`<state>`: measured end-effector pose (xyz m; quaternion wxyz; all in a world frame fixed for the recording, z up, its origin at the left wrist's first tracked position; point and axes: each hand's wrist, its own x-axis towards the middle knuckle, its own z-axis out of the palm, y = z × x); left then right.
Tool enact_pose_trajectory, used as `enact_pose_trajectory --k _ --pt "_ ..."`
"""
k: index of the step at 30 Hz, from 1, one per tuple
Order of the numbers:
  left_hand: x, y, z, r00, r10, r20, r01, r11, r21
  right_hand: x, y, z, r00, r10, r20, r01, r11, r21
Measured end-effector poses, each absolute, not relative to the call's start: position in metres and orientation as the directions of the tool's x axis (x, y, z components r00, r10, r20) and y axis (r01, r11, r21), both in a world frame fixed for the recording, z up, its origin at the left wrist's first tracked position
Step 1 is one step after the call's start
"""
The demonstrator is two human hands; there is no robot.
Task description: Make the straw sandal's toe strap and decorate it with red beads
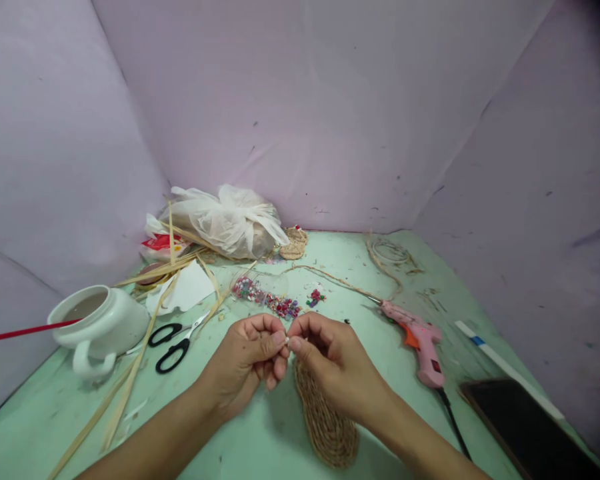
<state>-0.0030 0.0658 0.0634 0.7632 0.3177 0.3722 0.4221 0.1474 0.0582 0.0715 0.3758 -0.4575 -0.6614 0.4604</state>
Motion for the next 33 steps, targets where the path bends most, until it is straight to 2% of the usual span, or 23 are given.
enact_pose_trajectory --k 5,9,13,15,18,20,23,25,28,33 --pt "-0.001 0.062 0.071 0.220 0.949 -0.224 -0.267 0.279 0.922 0.148 0.059 0.073 -0.263 0.958 0.110 0.288 0.187 -0.939" --pt "0.002 0.060 0.082 0.103 0.976 -0.194 -0.014 0.197 0.980 0.148 0.059 0.074 -0.264 0.958 0.116 0.319 0.200 -0.927" --pt "0.003 0.058 0.085 0.085 0.988 -0.128 0.193 0.110 0.975 0.148 0.060 0.071 -0.230 0.955 0.185 0.337 0.256 -0.906" --pt "0.003 0.059 0.082 0.110 0.993 -0.035 0.283 0.002 0.959 0.148 0.059 0.071 -0.197 0.955 0.220 0.352 0.278 -0.894" --pt "0.005 0.061 0.078 0.173 0.974 0.148 0.438 -0.211 0.874 0.152 0.060 0.074 -0.159 0.951 0.266 0.374 0.308 -0.875" --pt "0.006 0.064 0.077 0.213 0.959 0.190 0.487 -0.272 0.830 0.158 0.064 0.078 -0.155 0.947 0.281 0.390 0.320 -0.864" --pt "0.006 0.072 0.075 0.215 0.973 0.089 0.432 -0.176 0.885 0.175 0.080 0.076 -0.083 0.967 0.241 0.446 0.253 -0.859" --pt "0.004 0.077 0.070 0.213 0.977 -0.015 0.351 -0.062 0.934 0.189 0.092 0.066 -0.013 0.991 0.137 0.493 0.125 -0.861" --pt "0.001 0.080 0.053 0.206 0.969 -0.135 0.271 0.076 0.960 0.211 0.099 0.039 -0.015 0.999 0.042 0.527 0.044 -0.849" --pt "0.002 0.076 0.020 0.139 0.976 -0.168 0.286 0.123 0.950 0.229 0.085 0.003 -0.025 0.999 0.041 0.602 0.048 -0.797"
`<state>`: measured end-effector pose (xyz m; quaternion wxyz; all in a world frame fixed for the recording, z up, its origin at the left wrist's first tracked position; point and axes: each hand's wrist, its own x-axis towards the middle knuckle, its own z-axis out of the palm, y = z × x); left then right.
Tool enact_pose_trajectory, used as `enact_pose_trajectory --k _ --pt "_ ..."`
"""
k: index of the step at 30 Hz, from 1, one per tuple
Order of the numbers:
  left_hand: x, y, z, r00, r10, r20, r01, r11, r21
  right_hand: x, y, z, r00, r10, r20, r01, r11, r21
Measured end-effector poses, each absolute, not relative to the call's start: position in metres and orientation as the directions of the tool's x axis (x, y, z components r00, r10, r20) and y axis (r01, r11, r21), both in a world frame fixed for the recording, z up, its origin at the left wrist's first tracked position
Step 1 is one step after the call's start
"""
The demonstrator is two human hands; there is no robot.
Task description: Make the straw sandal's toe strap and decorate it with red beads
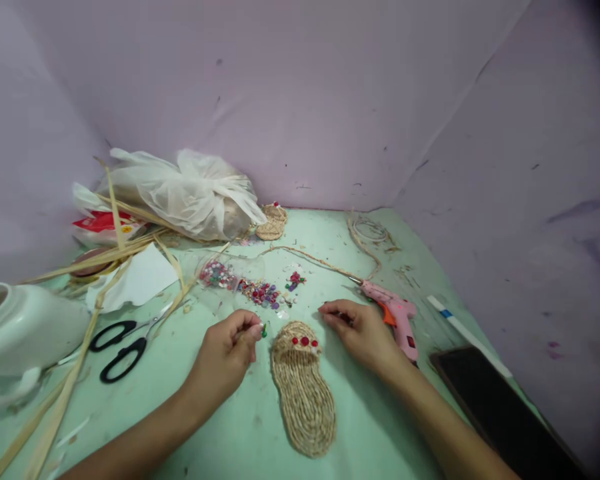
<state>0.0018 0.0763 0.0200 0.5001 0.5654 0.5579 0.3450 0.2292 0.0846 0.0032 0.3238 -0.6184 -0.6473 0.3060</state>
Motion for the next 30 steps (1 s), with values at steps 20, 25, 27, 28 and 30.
enact_pose_trajectory --k 20,25,27,28,30 --pt "0.000 0.065 0.003 0.166 0.985 -0.050 0.392 -0.020 0.920 0.268 0.063 0.027 0.291 0.935 0.201 0.844 -0.152 -0.514" --pt "0.000 0.065 -0.002 0.157 0.987 0.009 0.414 -0.074 0.907 0.307 0.059 0.036 0.493 0.851 -0.183 0.848 -0.517 -0.121" --pt "0.000 0.065 -0.002 0.144 0.989 0.013 0.424 -0.074 0.903 0.310 0.060 0.036 0.490 0.838 -0.241 0.845 -0.524 -0.104" --pt "0.000 0.066 -0.001 0.135 0.991 0.012 0.424 -0.068 0.903 0.309 0.060 0.036 0.489 0.832 -0.262 0.844 -0.528 -0.099" --pt "0.000 0.066 -0.001 0.115 0.993 0.003 0.418 -0.051 0.907 0.305 0.061 0.036 0.471 0.825 -0.312 0.846 -0.523 -0.105"
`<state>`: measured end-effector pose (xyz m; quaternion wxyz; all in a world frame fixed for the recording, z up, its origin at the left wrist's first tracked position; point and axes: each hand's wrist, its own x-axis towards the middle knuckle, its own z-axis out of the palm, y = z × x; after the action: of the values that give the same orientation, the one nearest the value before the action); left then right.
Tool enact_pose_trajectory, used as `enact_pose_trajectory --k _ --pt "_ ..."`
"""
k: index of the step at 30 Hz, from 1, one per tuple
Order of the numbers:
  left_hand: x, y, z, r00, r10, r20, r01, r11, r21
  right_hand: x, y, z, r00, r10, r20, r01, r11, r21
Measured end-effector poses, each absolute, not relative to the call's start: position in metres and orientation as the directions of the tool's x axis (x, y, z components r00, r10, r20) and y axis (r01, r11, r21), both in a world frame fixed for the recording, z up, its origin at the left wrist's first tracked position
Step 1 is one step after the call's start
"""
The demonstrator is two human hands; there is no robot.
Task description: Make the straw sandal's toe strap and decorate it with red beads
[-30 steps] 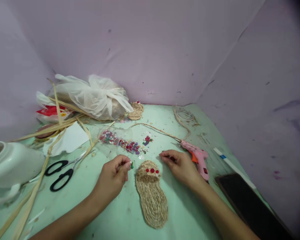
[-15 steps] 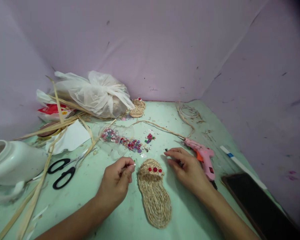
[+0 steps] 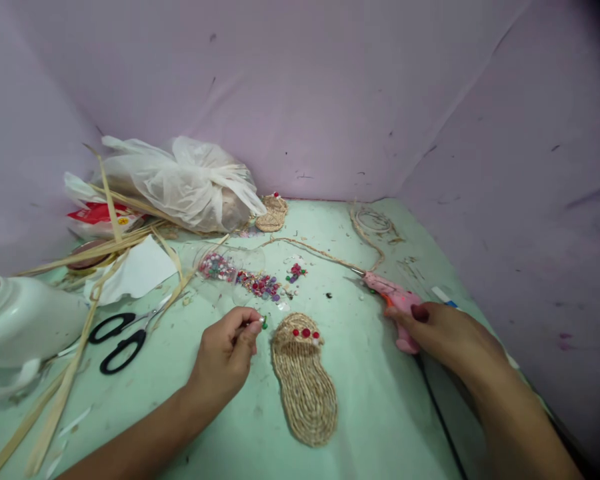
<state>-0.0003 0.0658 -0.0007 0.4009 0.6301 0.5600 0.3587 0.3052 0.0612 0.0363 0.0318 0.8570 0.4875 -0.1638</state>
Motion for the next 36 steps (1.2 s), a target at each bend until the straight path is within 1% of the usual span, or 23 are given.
enact_pose_trajectory --k 2,4,6,9,12,14,16,17,19,22,25,27,31,33,34,35,36 --pt "-0.001 0.066 0.000 0.102 0.995 -0.004 0.415 -0.039 0.909 0.303 0.061 0.036 0.430 0.824 -0.368 0.845 -0.511 -0.157" --pt "-0.001 0.067 -0.001 0.095 0.995 -0.008 0.420 -0.033 0.907 0.303 0.061 0.034 0.409 0.824 -0.392 0.830 -0.515 -0.216" --pt "-0.001 0.067 -0.002 0.092 0.996 -0.011 0.422 -0.029 0.906 0.306 0.061 0.029 0.411 0.822 -0.395 0.800 -0.533 -0.277" --pt "-0.001 0.067 -0.003 0.094 0.996 -0.008 0.424 -0.033 0.905 0.308 0.063 0.023 0.424 0.820 -0.385 0.708 -0.565 -0.423" --pt "-0.002 0.066 -0.005 0.103 0.995 0.001 0.435 -0.046 0.899 0.305 0.064 0.023 0.440 0.817 -0.372 0.616 -0.576 -0.538" --pt "-0.002 0.066 -0.005 0.095 0.995 0.002 0.464 -0.046 0.885 0.301 0.062 0.026 0.436 0.816 -0.381 0.512 -0.573 -0.641" --pt "-0.001 0.067 -0.005 0.087 0.996 0.021 0.534 -0.064 0.843 0.296 0.059 0.030 0.408 0.823 -0.396 0.338 -0.539 -0.771" --pt "-0.001 0.067 -0.005 0.088 0.995 0.042 0.584 -0.086 0.807 0.294 0.057 0.032 0.387 0.832 -0.397 0.242 -0.507 -0.827" --pt "0.000 0.068 -0.005 0.102 0.991 0.091 0.684 -0.136 0.716 0.291 0.054 0.035 0.366 0.853 -0.372 0.082 -0.428 -0.900" --pt "0.002 0.071 -0.007 0.133 0.985 0.113 0.796 -0.174 0.580 0.290 0.053 0.034 0.399 0.864 -0.307 -0.057 -0.311 -0.949" --pt "0.002 0.073 -0.007 0.177 0.979 0.105 0.843 -0.205 0.497 0.292 0.055 0.030 0.479 0.841 -0.251 -0.096 -0.234 -0.967" --pt "0.001 0.073 -0.001 0.210 0.969 0.127 0.854 -0.245 0.458 0.293 0.055 0.028 0.523 0.821 -0.229 -0.126 -0.191 -0.973" --pt "0.010 0.080 0.031 0.299 0.918 0.260 0.862 -0.377 0.340 0.291 0.049 0.031 0.528 0.821 -0.217 -0.250 -0.093 -0.964" --pt "0.028 0.093 0.051 0.389 0.875 0.288 0.834 -0.468 0.293 0.288 0.045 0.034 0.504 0.833 -0.229 -0.328 -0.061 -0.943" --pt "0.042 0.103 0.059 0.436 0.858 0.273 0.817 -0.504 0.280 0.287 0.043 0.036 0.491 0.839 -0.236 -0.363 -0.050 -0.931" --pt "0.057 0.114 0.065 0.506 0.832 0.227 0.784 -0.553 0.281 0.285 0.041 0.038 0.478 0.845 -0.241 -0.392 -0.040 -0.919" --pt "0.072 0.126 0.069 0.582 0.794 0.176 0.733 -0.605 0.311 0.284 0.039 0.039 0.465 0.852 -0.242 -0.416 -0.031 -0.909"
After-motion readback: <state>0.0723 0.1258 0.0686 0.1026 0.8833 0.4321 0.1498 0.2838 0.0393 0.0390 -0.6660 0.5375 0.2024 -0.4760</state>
